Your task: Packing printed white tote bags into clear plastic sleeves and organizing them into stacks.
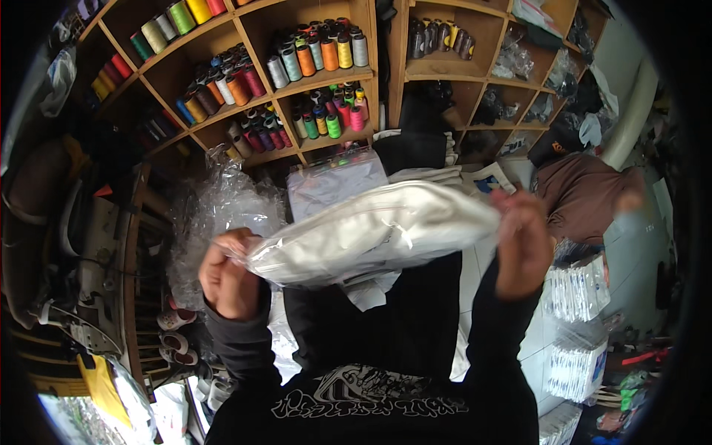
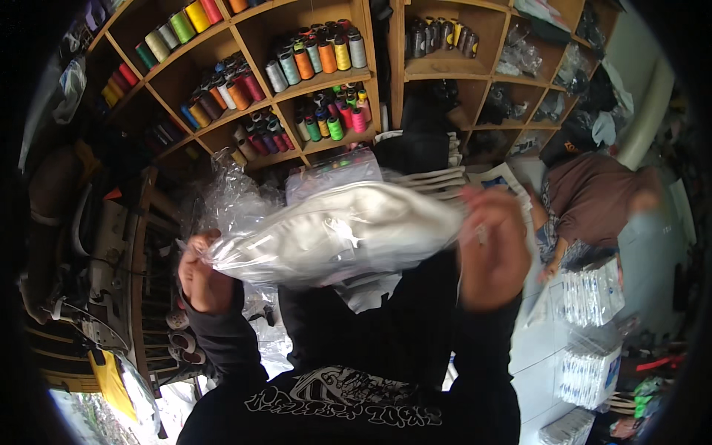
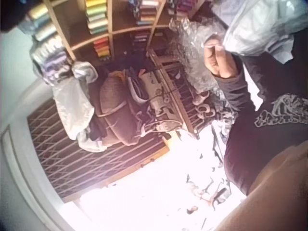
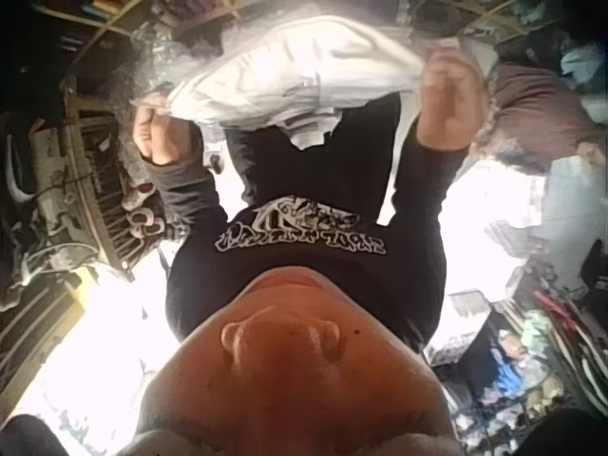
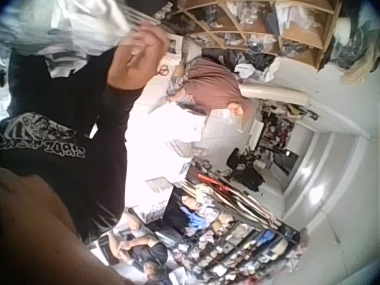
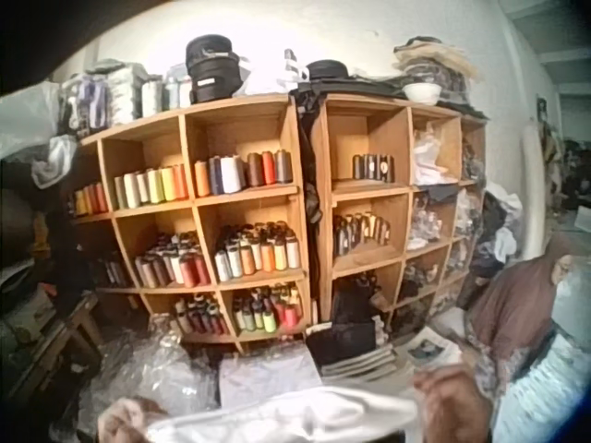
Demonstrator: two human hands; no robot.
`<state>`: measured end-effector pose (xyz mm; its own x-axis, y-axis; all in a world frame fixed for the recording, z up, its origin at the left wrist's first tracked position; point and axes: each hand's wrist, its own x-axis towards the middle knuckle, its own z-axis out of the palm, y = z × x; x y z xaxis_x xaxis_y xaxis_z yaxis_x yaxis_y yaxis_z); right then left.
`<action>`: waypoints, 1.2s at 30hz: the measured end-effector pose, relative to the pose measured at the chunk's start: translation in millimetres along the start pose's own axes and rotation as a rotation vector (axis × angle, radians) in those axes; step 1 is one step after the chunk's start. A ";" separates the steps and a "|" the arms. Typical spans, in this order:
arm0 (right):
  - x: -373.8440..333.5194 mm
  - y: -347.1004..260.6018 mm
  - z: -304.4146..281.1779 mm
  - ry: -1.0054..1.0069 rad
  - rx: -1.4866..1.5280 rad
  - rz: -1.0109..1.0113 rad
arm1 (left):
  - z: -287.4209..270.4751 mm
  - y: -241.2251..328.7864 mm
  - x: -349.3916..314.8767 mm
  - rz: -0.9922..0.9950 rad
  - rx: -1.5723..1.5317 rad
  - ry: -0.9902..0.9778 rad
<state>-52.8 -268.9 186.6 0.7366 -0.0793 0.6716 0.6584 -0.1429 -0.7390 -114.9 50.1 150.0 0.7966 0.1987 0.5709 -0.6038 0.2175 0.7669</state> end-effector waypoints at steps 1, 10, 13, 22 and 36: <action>-2.7 -10.3 3.0 -0.075 0.057 -0.023 | 3.9 0.6 9.1 -0.096 0.061 0.137; 6.4 -3.7 -0.6 0.008 0.009 0.082 | 13.7 14.2 13.3 -0.114 0.091 0.103; 20.6 6.0 14.9 -0.226 -0.056 -0.074 | -12.8 -27.8 42.3 -0.193 0.328 0.226; 110.8 90.9 57.5 -0.110 0.176 -0.050 | -40.0 -59.6 170.7 0.145 0.212 0.034; -139.5 226.9 17.7 -0.652 -0.315 0.094 | -142.9 -200.9 -85.6 -0.079 1.017 -0.278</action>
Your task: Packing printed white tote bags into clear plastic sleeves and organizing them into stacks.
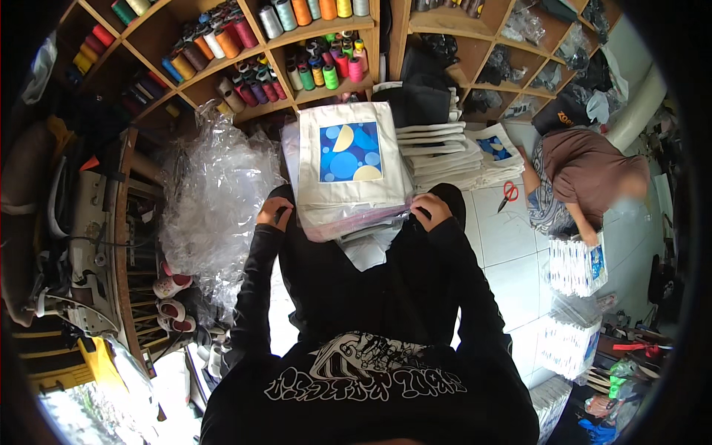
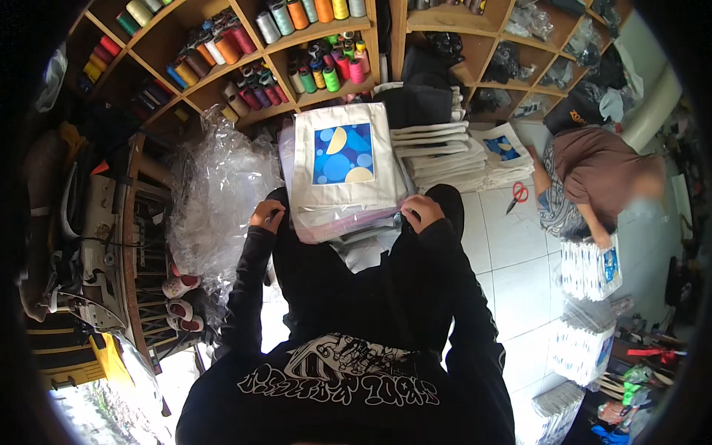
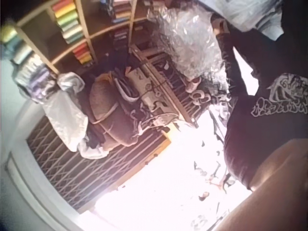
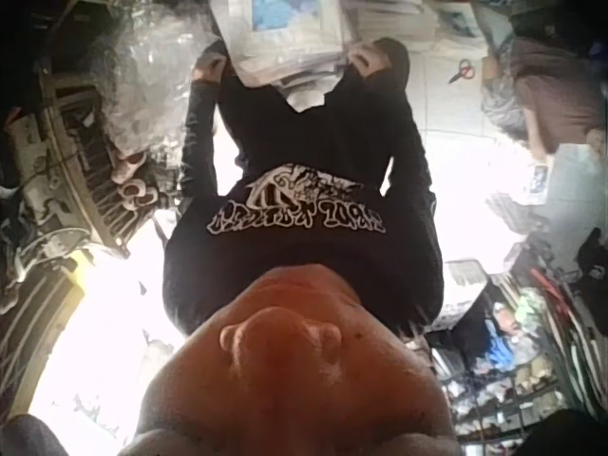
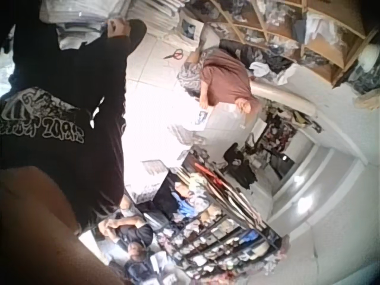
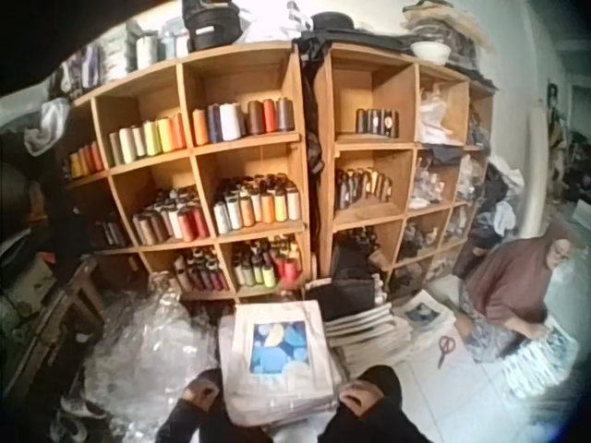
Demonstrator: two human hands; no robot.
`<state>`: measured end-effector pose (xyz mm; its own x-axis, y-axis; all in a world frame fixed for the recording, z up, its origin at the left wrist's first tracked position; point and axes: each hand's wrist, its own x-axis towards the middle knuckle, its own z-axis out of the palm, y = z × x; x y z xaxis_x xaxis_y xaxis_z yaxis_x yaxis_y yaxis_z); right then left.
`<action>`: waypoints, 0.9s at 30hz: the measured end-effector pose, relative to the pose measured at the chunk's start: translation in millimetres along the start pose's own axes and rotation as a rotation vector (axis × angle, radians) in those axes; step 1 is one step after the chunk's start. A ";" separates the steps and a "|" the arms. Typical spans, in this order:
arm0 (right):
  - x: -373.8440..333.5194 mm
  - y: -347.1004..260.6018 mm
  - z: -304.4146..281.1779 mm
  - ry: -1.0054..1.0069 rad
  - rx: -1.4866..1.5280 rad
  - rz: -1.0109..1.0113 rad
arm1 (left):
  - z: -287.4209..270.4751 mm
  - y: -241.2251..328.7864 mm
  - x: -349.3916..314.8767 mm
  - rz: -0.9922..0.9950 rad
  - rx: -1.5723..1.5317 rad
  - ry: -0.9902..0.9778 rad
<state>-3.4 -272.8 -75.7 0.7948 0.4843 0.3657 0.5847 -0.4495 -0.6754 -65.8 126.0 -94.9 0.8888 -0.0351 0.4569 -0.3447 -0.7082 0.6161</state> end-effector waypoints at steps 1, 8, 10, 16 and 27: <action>-2.3 3.5 3.7 -0.003 0.003 0.012 | 3.3 5.2 -0.8 -0.043 0.030 0.027; 72.7 -33.0 43.4 0.125 -0.184 -0.118 | 68.2 77.2 56.2 0.118 0.221 -0.102; 68.2 -28.8 73.2 0.050 -0.533 -0.047 | 96.3 84.6 56.8 0.072 0.474 -0.223; 48.4 14.3 95.1 -0.092 -0.521 0.063 | 109.3 53.6 36.2 0.088 0.598 -0.289; -47.4 45.8 63.3 0.133 0.549 0.901 | 129.7 124.6 20.4 -0.018 -0.109 -0.207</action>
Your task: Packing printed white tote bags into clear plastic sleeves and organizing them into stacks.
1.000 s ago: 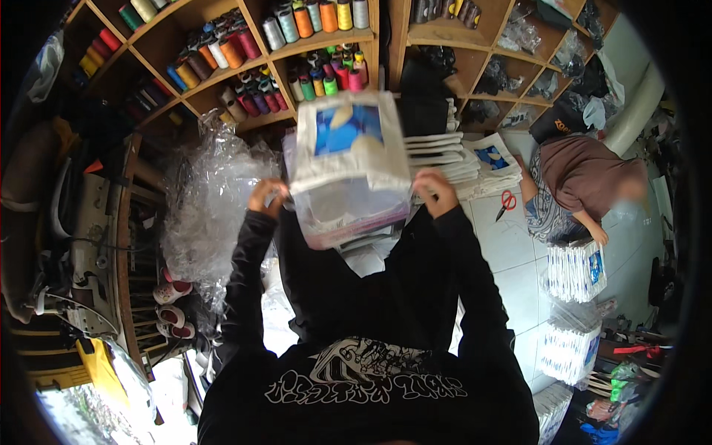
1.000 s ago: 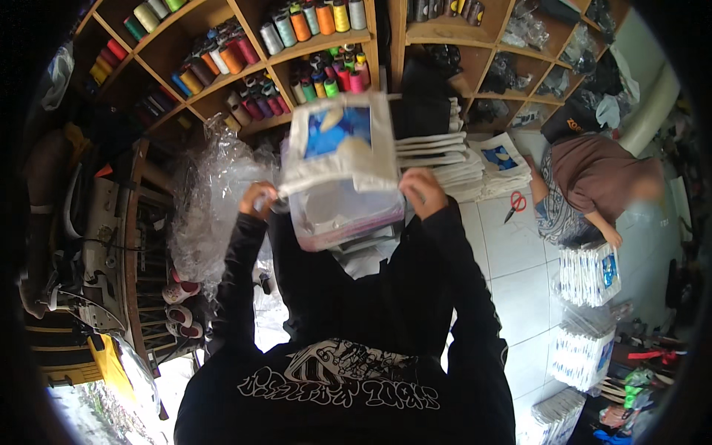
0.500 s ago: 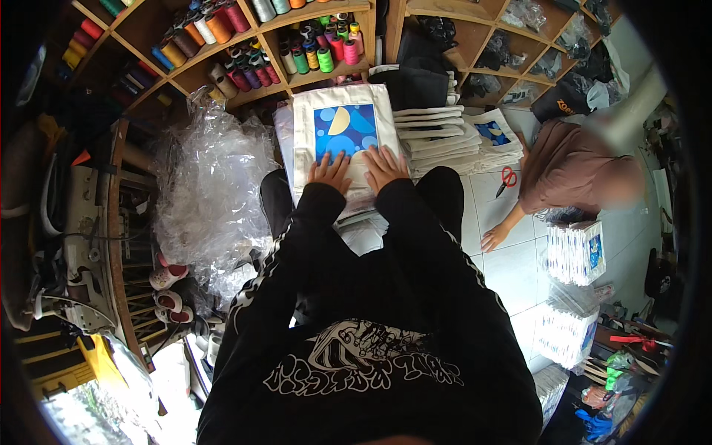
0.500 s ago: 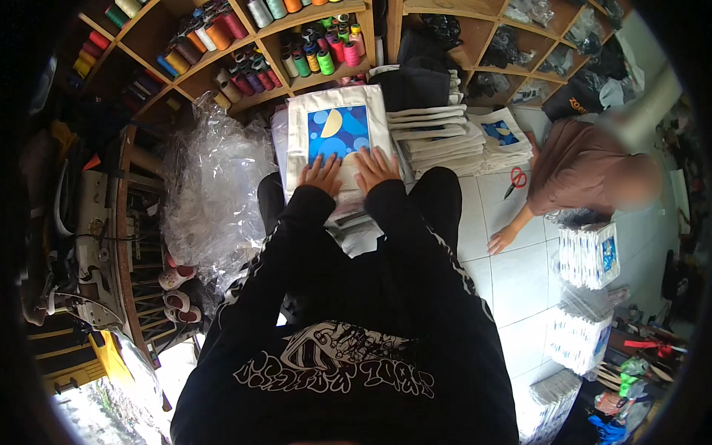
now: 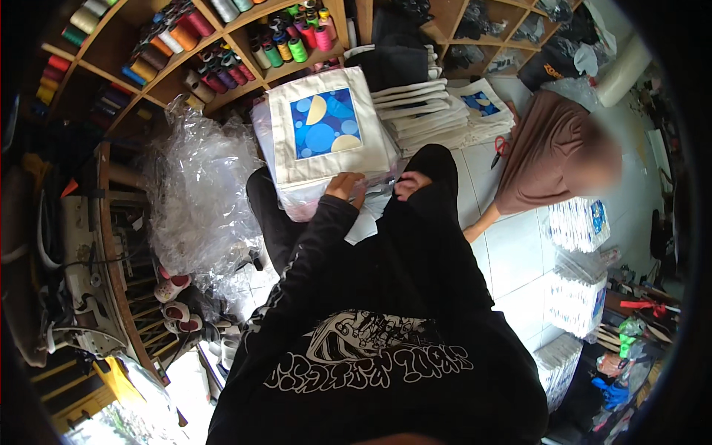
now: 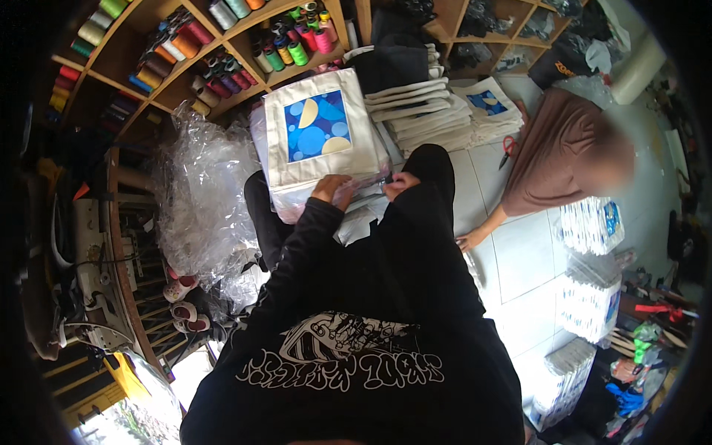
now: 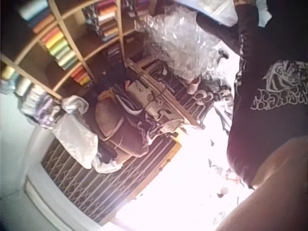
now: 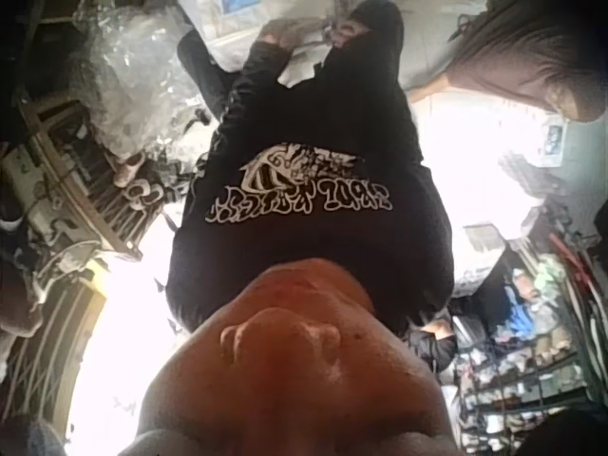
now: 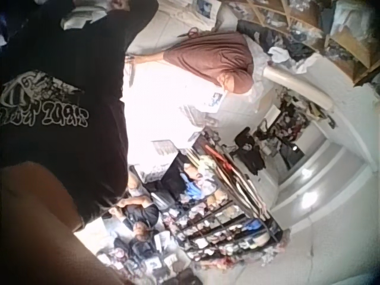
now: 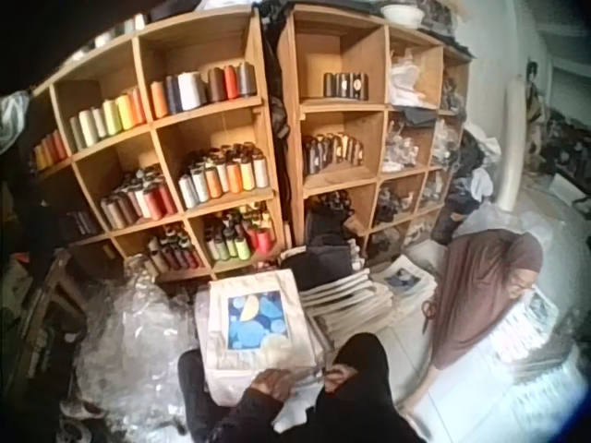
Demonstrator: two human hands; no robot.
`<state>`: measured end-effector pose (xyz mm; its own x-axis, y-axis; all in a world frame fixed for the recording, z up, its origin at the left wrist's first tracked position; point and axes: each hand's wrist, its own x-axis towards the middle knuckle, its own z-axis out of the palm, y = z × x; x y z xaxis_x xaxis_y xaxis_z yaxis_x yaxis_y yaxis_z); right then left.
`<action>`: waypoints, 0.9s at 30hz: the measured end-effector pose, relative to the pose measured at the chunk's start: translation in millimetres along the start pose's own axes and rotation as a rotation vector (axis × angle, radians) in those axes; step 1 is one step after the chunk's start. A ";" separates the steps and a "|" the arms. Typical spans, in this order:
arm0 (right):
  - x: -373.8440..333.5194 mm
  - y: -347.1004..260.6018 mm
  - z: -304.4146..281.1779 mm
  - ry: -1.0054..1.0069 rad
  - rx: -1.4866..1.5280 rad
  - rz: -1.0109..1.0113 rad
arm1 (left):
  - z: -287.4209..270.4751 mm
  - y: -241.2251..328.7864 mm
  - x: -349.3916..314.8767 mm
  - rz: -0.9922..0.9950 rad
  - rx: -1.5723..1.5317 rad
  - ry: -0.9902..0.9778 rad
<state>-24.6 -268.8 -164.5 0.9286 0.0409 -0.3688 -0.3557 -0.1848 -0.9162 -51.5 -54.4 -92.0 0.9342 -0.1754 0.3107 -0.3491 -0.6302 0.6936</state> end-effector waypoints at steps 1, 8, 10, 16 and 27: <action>-7.0 2.6 3.9 -0.138 0.214 0.183 | 7.9 4.0 -0.3 -0.045 -0.045 -0.059; -20.6 -10.7 14.5 -0.139 0.290 0.141 | 52.2 -4.7 7.0 -0.006 0.025 -0.042; -20.7 -16.9 14.8 -0.138 0.265 0.149 | 60.3 -9.8 6.6 -0.022 -0.010 -0.054; -19.0 -13.1 15.8 -0.147 0.269 0.001 | 70.9 -5.2 11.6 -0.022 -0.047 -0.040; -26.0 -22.0 16.2 -0.116 0.189 -0.123 | 67.4 9.3 13.2 0.096 0.002 0.010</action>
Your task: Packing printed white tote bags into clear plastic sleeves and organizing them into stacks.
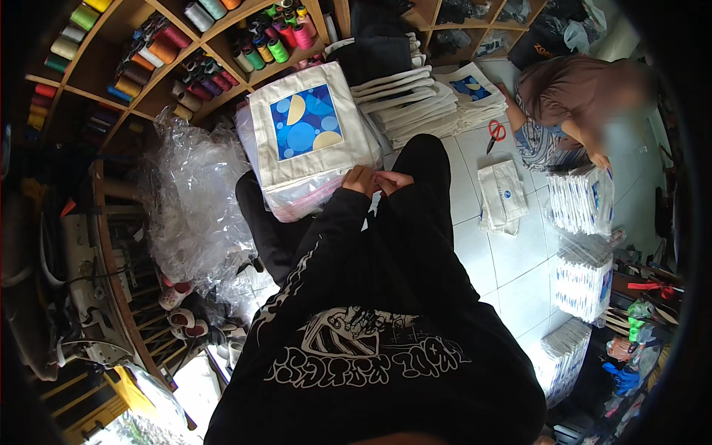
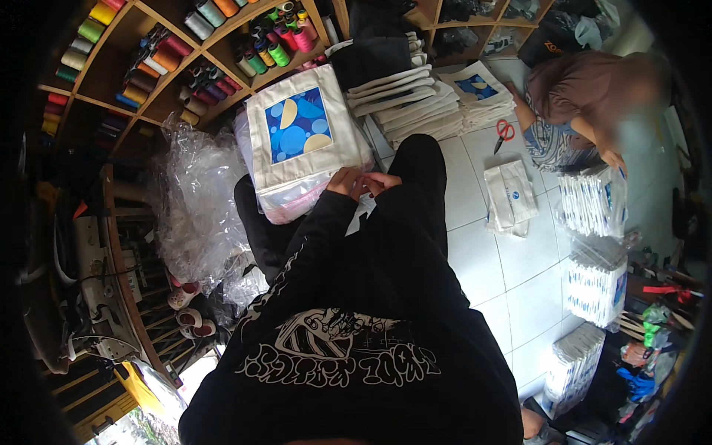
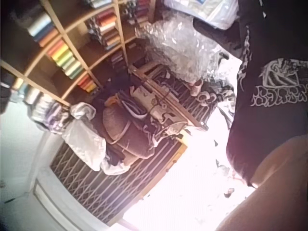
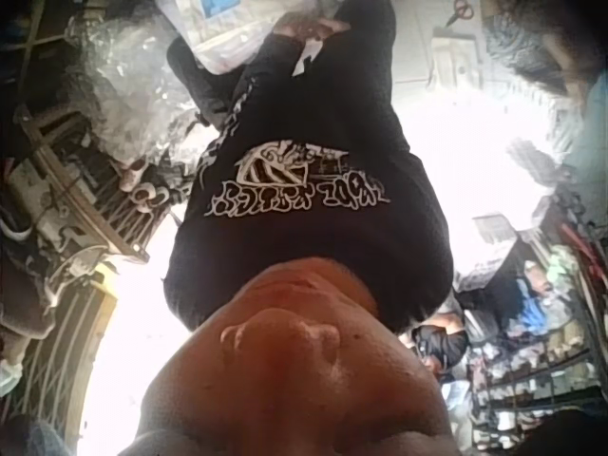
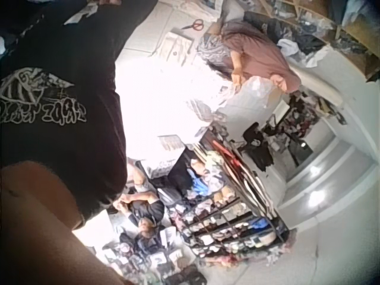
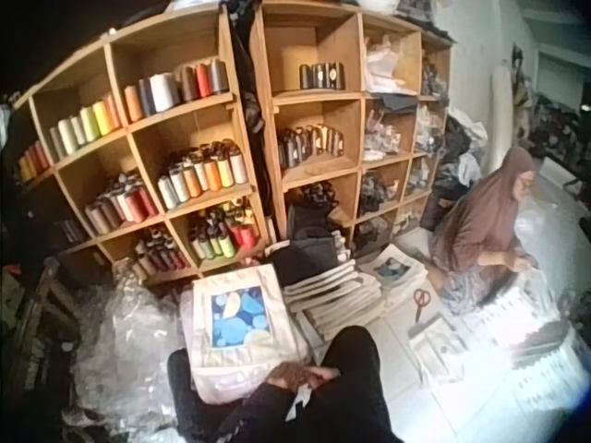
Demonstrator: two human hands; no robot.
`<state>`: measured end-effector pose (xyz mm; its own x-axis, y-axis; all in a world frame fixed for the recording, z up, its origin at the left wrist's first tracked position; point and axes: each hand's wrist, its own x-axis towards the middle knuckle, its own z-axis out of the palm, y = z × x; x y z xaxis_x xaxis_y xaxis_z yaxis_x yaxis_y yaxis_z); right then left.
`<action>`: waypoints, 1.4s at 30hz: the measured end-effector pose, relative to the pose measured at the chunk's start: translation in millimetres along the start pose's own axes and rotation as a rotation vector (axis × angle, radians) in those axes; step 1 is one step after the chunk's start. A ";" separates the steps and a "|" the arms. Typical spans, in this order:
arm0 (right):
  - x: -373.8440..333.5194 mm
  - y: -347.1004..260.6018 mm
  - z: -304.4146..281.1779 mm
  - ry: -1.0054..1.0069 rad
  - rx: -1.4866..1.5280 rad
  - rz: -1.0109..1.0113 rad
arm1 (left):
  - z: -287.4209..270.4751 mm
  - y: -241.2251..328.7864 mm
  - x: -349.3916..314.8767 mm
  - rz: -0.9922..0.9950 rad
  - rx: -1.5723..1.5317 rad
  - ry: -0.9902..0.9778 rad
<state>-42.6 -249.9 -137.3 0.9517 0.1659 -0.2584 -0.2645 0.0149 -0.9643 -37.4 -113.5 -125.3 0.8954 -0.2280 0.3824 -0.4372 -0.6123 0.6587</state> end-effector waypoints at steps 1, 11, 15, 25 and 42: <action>0.3 0.7 -0.6 0.010 -0.012 -0.011 | 2.8 1.0 0.1 0.014 0.029 0.043; 3.9 5.9 -3.1 -0.033 -0.056 0.014 | 32.7 -17.3 -2.9 0.022 0.282 0.236; 4.5 11.5 -3.9 -0.038 0.039 -0.004 | 23.6 -11.5 -4.7 -0.011 0.201 0.209; -1.4 5.3 -2.3 0.068 -0.175 -0.171 | 2.3 -2.8 2.2 0.000 -0.060 0.055; -2.3 -0.4 -6.6 0.059 -0.336 -0.235 | 7.8 1.9 1.4 -0.123 -0.107 0.139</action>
<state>-43.7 -256.8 -136.7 0.9899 0.1397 -0.0225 0.0175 -0.2786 -0.9603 -36.3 -120.9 -128.6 0.9255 -0.0451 0.3760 -0.3386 -0.5432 0.7683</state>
